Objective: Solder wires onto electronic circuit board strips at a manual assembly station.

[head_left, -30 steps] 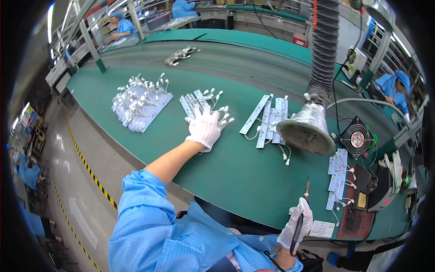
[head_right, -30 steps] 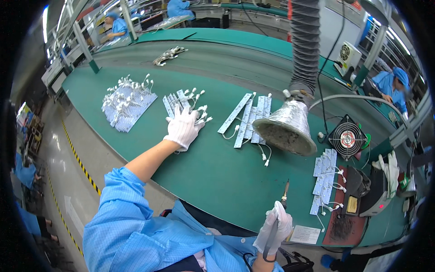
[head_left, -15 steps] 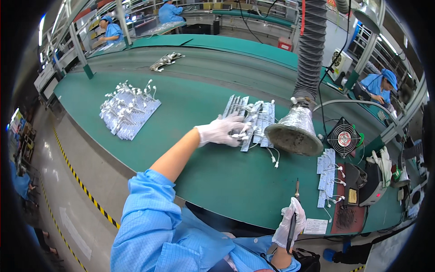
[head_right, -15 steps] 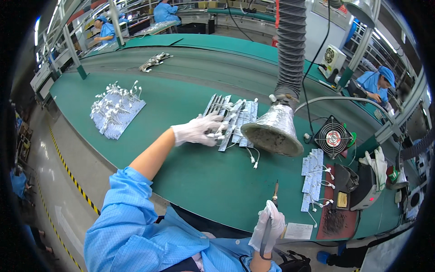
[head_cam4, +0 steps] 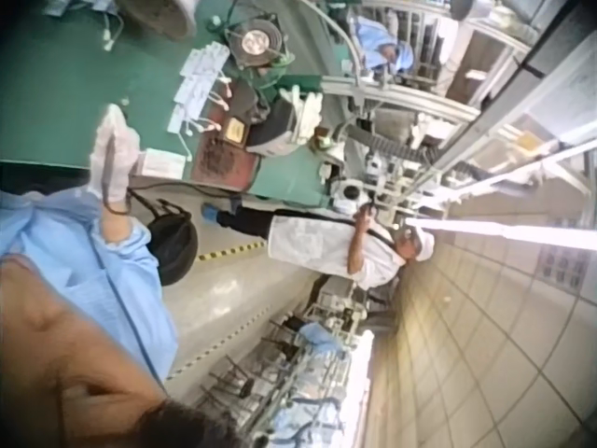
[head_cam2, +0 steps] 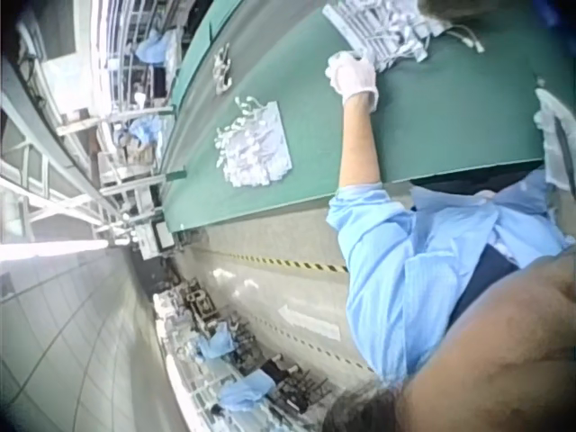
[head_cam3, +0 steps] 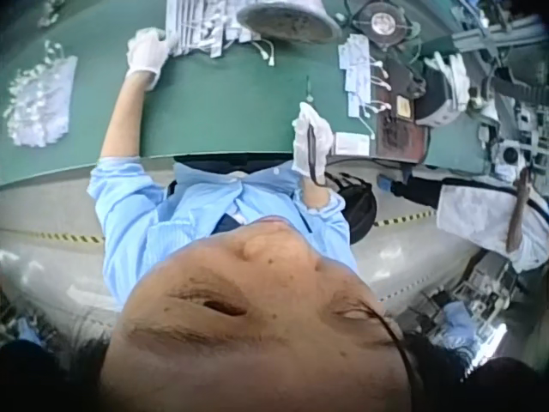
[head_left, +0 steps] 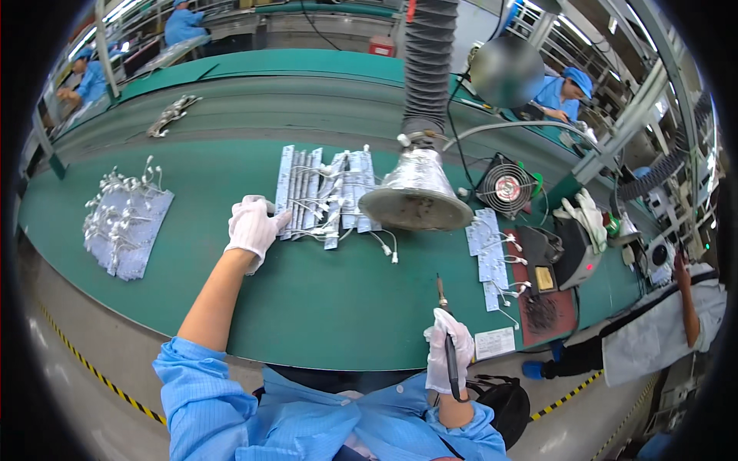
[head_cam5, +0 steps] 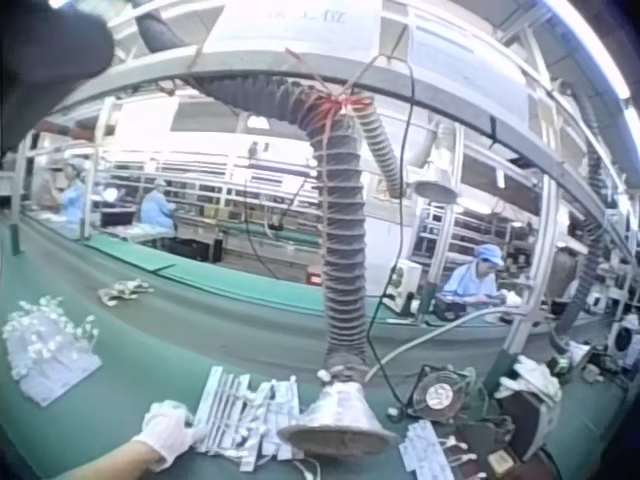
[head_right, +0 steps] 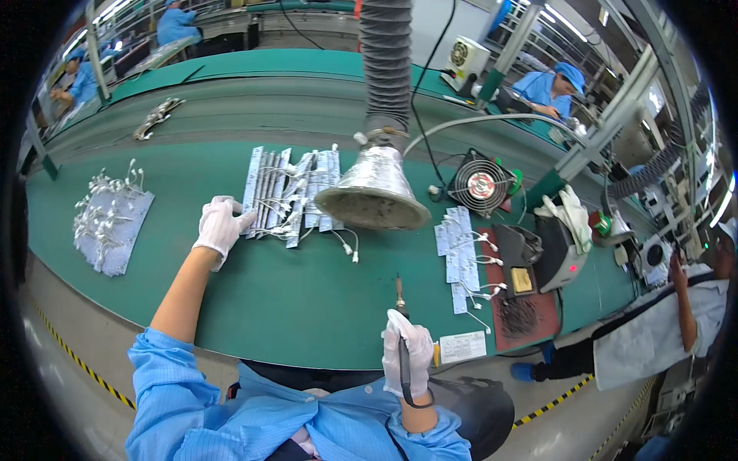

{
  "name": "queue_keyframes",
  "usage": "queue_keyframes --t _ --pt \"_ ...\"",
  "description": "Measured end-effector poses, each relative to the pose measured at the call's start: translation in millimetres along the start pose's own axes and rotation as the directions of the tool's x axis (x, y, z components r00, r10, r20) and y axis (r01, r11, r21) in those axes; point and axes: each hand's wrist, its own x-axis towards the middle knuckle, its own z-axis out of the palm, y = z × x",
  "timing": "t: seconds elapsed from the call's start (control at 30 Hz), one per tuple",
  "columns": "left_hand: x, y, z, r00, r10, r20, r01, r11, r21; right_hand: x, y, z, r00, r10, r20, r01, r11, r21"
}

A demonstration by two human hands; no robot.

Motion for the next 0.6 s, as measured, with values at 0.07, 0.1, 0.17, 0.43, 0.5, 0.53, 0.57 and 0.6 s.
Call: queue_keyframes --t 0.07,0.1,0.17,0.43,0.5,0.53,0.57,0.6 --pt "9 1 10 1.000 -0.010 -0.009 0.010 1.000 -0.030 3 -2 -3 1.000 -0.016 0.012 0.016 0.999 -0.039" --pt "10 1 11 1.000 0.003 -0.004 -0.004 0.999 -0.041 2 -3 -5 1.000 -0.013 0.005 0.014 0.998 -0.056" --pt "13 5 11 0.999 -0.046 0.024 0.051 0.936 -0.349 2 0 -6 1.000 0.008 0.003 -0.008 0.999 -0.047" --pt "24 -37 26 0.968 0.229 0.105 0.202 -0.458 -0.866 8 1 -2 1.000 -0.020 -0.015 0.019 0.998 -0.062" --pt "16 -28 10 0.970 0.242 -0.022 0.107 -0.508 -0.855 6 -3 -5 0.999 0.017 -0.039 -0.018 1.000 -0.018" --pt "16 -31 0 0.915 0.389 -0.106 0.118 -0.511 -0.851 8 -5 -8 0.997 0.021 -0.072 -0.024 0.999 -0.032" --pt "-3 -6 -22 0.978 0.205 -0.044 0.065 -0.497 -0.865 12 -7 -9 0.995 -0.021 -0.102 0.014 0.998 -0.068" --pt "-23 17 -38 1.000 0.004 0.013 0.013 -0.470 -0.883 15 -7 -9 0.990 -0.065 -0.124 0.052 0.993 -0.102"
